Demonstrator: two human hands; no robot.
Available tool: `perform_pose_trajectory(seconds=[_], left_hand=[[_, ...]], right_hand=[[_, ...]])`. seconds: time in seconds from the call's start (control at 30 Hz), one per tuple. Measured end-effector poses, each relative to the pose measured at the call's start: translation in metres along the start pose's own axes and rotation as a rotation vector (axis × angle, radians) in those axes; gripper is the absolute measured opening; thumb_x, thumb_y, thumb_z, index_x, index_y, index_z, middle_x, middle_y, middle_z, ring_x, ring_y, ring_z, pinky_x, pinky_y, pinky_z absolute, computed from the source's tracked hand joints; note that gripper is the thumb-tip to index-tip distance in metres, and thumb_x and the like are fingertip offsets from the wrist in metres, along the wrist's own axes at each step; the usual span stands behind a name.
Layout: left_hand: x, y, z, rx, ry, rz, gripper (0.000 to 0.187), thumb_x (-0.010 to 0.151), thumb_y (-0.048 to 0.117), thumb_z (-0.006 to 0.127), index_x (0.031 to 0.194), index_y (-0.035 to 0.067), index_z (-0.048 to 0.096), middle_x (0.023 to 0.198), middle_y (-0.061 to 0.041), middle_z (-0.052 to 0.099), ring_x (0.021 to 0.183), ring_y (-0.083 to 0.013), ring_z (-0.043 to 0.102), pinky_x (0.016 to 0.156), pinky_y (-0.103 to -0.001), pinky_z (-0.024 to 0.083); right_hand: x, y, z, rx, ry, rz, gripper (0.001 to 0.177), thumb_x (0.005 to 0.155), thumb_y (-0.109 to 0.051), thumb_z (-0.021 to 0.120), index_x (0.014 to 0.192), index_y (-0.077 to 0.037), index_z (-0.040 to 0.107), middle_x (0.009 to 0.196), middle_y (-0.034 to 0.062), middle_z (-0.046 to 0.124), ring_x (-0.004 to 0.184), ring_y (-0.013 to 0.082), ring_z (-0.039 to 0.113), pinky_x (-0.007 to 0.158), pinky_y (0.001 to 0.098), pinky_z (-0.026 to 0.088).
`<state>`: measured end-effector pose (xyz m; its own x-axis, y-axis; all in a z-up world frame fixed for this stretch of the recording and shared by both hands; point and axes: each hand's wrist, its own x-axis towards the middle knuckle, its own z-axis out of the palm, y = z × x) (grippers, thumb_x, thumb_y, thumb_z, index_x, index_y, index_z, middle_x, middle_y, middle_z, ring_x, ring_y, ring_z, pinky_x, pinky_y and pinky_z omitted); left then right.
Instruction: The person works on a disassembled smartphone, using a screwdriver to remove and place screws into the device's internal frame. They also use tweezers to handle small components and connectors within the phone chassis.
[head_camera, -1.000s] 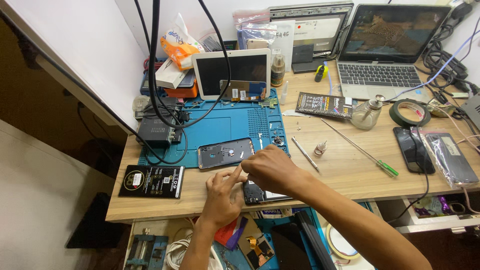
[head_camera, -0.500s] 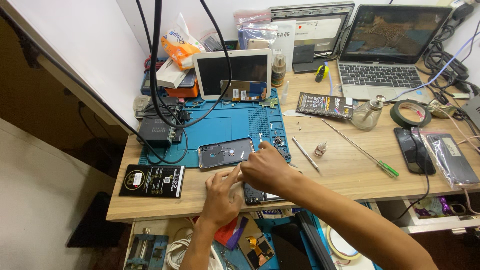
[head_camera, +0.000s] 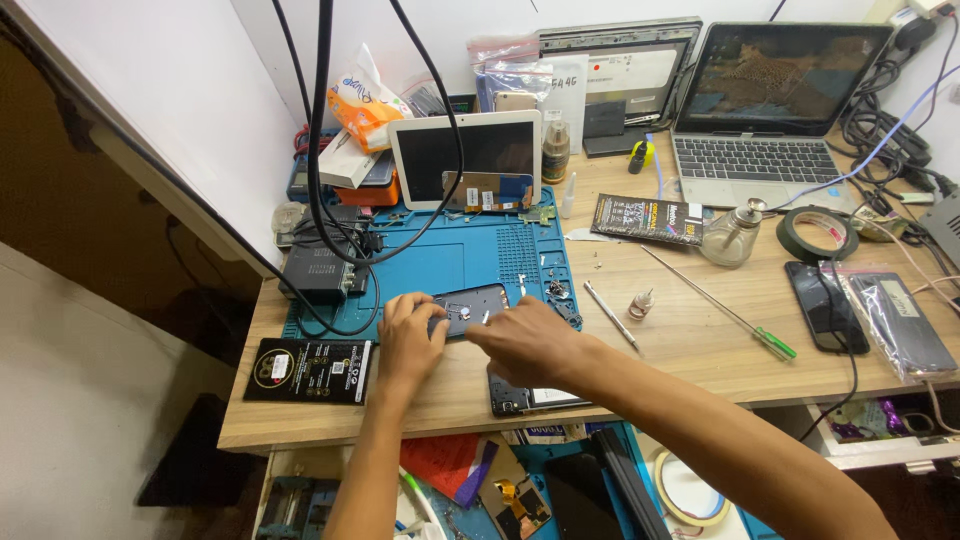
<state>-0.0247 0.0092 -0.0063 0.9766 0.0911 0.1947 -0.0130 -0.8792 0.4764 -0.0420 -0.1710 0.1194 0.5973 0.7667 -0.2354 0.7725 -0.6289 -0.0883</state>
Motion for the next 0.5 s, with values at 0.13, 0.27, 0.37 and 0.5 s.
perform_pose_trajectory(seconds=[0.13,0.27,0.37,0.5], left_hand=[[0.016,-0.005,0.005,0.062,-0.080,-0.002,0.012,0.074,0.030,0.067,0.082,0.021,0.068,0.113,0.005,0.051,0.120,-0.0225,0.038,0.091,-0.044,0.037],[0.019,-0.002,0.008,0.064,-0.063,-0.012,0.010,0.072,0.030,0.070,0.075,0.021,0.067,0.113,0.004,0.047,0.120,-0.0235,0.034,0.090,-0.045,0.034],[0.018,0.004,0.002,0.056,-0.085,-0.029,0.010,0.074,0.028,0.068,0.075,0.019,0.066,0.115,0.003,0.045,0.122,-0.0244,0.032,0.091,-0.045,0.032],[0.020,0.004,0.004,0.052,-0.119,-0.039,0.009,0.078,0.026,0.065,0.076,0.017,0.065,0.116,0.001,0.043,0.123,-0.0252,0.030,0.091,-0.045,0.031]], right_hand=[[0.007,0.005,0.009,-0.121,0.072,-0.021,0.016,0.088,-0.024,0.056,0.092,-0.010,0.062,0.071,0.0090,0.066,0.062,0.0199,0.066,0.074,0.0374,0.051],[0.011,0.008,0.018,-0.103,0.086,-0.033,0.023,0.083,-0.026,0.062,0.097,-0.008,0.061,0.075,0.0112,0.066,0.066,0.0233,0.067,0.071,0.0388,0.050],[0.010,0.006,0.015,-0.097,0.068,-0.032,0.020,0.083,-0.026,0.062,0.094,-0.009,0.062,0.074,0.0102,0.066,0.065,0.0218,0.066,0.068,0.0367,0.050],[0.014,0.009,0.021,-0.082,0.056,-0.024,0.015,0.082,-0.021,0.063,0.091,-0.008,0.063,0.074,0.0115,0.067,0.065,0.0236,0.067,0.065,0.0363,0.050]])
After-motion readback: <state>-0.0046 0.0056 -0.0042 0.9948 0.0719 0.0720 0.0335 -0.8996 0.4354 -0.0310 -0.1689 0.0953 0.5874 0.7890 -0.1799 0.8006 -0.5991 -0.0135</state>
